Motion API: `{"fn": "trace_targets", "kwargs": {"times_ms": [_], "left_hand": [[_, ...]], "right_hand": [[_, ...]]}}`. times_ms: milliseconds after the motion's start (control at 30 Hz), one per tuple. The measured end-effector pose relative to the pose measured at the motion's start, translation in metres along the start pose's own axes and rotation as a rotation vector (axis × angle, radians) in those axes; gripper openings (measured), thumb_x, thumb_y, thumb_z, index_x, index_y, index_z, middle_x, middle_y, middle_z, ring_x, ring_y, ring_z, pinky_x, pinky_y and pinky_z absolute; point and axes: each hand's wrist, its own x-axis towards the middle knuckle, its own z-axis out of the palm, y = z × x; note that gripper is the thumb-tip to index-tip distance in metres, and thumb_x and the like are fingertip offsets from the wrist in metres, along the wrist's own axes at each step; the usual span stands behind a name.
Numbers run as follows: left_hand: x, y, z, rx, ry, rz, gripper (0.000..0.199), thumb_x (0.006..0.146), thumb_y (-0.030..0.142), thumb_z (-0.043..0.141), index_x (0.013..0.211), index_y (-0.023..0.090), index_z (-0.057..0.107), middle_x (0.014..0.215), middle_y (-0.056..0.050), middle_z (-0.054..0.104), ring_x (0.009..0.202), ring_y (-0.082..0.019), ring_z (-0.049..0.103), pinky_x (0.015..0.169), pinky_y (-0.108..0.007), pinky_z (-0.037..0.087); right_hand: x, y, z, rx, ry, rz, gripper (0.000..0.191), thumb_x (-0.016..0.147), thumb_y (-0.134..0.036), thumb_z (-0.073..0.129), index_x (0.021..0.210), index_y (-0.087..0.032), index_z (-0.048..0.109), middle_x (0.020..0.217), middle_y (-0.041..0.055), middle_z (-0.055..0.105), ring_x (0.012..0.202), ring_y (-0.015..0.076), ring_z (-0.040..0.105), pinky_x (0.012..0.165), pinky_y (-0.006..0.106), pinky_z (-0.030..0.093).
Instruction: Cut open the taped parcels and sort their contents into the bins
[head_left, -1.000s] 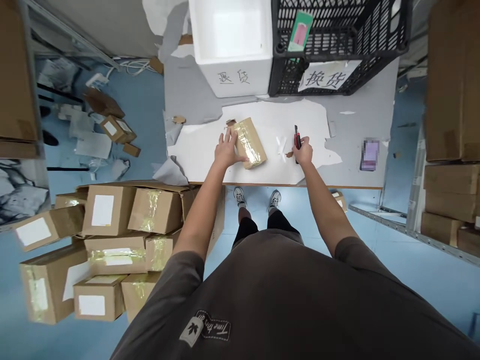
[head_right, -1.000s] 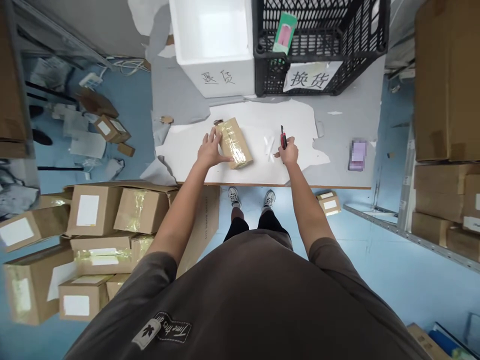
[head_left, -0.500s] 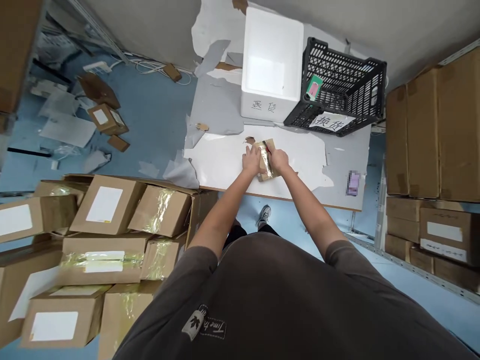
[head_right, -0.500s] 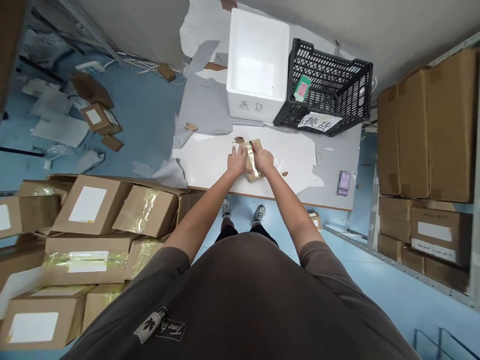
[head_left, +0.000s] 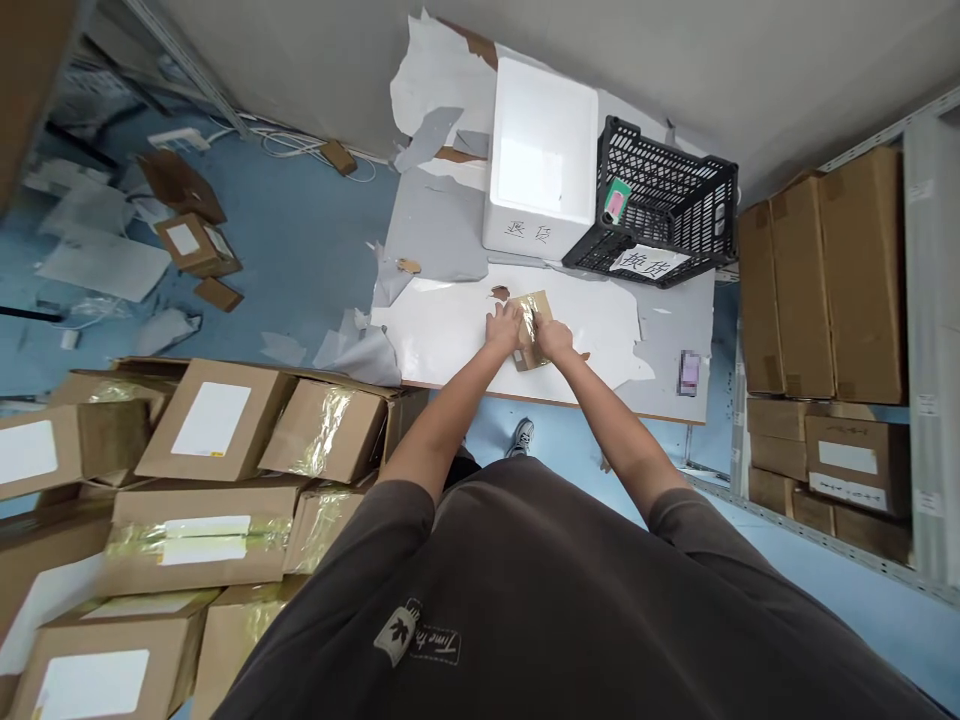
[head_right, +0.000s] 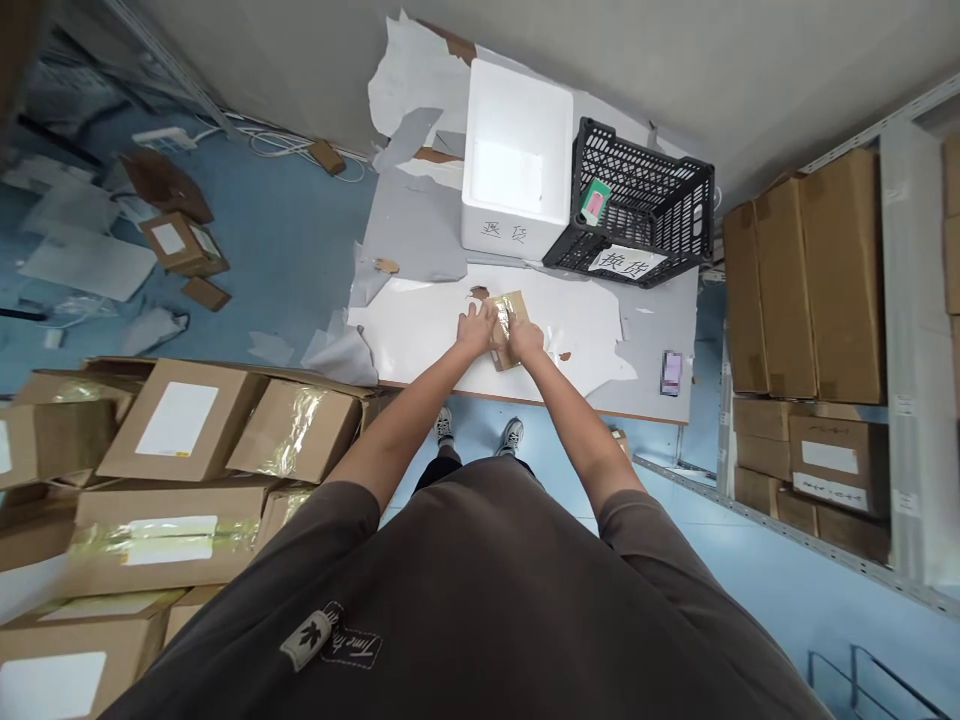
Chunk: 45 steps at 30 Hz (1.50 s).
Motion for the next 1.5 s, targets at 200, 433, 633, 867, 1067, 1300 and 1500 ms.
{"fn": "trace_targets", "kwargs": {"times_ms": [200, 433, 633, 867, 1067, 1300, 1500], "left_hand": [[0.002, -0.001, 0.002, 0.037, 0.004, 0.01, 0.118, 0.085, 0.062, 0.09, 0.182, 0.026, 0.034, 0.187, -0.021, 0.03, 0.168, -0.052, 0.025, 0.127, -0.063, 0.041], [0.005, 0.004, -0.002, 0.064, -0.034, -0.004, 0.116, 0.086, 0.056, 0.09, 0.182, 0.021, 0.034, 0.187, -0.024, 0.027, 0.17, -0.052, 0.024, 0.129, -0.062, 0.038], [-0.001, 0.004, -0.004, 0.09, 0.05, 0.021, 0.11, 0.089, 0.059, 0.087, 0.179, 0.02, 0.038, 0.182, -0.027, 0.036, 0.173, -0.051, 0.018, 0.127, -0.062, 0.038], [-0.011, 0.024, 0.002, 0.113, 0.021, 0.362, 0.08, 0.092, 0.041, 0.087, 0.167, 0.029, 0.058, 0.178, -0.017, 0.043, 0.174, -0.043, 0.019, 0.132, -0.055, 0.035], [0.001, 0.058, 0.004, 0.217, 0.017, 0.347, 0.08, 0.09, 0.04, 0.089, 0.164, 0.026, 0.062, 0.18, -0.019, 0.043, 0.172, -0.047, 0.022, 0.127, -0.058, 0.04], [0.016, 0.067, -0.002, 0.262, -0.113, 0.603, 0.059, 0.09, 0.021, 0.076, 0.149, 0.03, 0.075, 0.162, -0.014, 0.061, 0.156, -0.038, 0.047, 0.123, -0.051, 0.045], [0.005, 0.061, -0.001, 0.296, -0.084, 0.479, 0.074, 0.084, 0.038, 0.088, 0.154, 0.028, 0.069, 0.157, -0.017, 0.06, 0.149, -0.046, 0.047, 0.12, -0.057, 0.043]], "right_hand": [[-0.042, 0.015, 0.018, -0.056, -0.045, 0.031, 0.064, 0.11, -0.034, 0.057, 0.172, -0.023, 0.048, 0.134, 0.0235, 0.078, 0.13, 0.0384, 0.074, 0.105, 0.047, 0.058], [-0.099, 0.037, 0.047, -0.055, -0.147, 0.056, 0.075, 0.109, -0.024, 0.052, 0.181, -0.021, 0.035, 0.132, 0.0278, 0.077, 0.13, 0.0389, 0.074, 0.106, 0.047, 0.056], [-0.109, 0.043, 0.051, -0.009, -0.115, 0.036, 0.071, 0.112, -0.026, 0.046, 0.182, -0.024, 0.034, 0.129, 0.0252, 0.079, 0.126, 0.0383, 0.076, 0.104, 0.046, 0.056], [-0.137, 0.072, 0.059, 0.126, -0.097, 0.112, 0.054, 0.117, -0.033, 0.044, 0.17, -0.022, 0.048, 0.133, 0.0227, 0.079, 0.124, 0.0381, 0.076, 0.102, 0.043, 0.054], [-0.156, 0.103, 0.063, 0.211, 0.002, 0.205, 0.05, 0.115, -0.032, 0.041, 0.163, -0.02, 0.052, 0.124, 0.0227, 0.081, 0.113, 0.04, 0.077, 0.097, 0.046, 0.055], [-0.1, 0.147, 0.1, 0.722, 0.205, 0.352, 0.062, 0.106, -0.062, 0.061, 0.151, -0.021, 0.053, 0.118, 0.014, 0.082, 0.112, 0.0353, 0.078, 0.095, 0.041, 0.058], [-0.041, 0.139, 0.125, 0.909, 0.289, 0.403, 0.071, 0.098, -0.067, 0.066, 0.15, -0.023, 0.048, 0.134, 0.0161, 0.078, 0.119, 0.0313, 0.075, 0.098, 0.04, 0.058]]}}
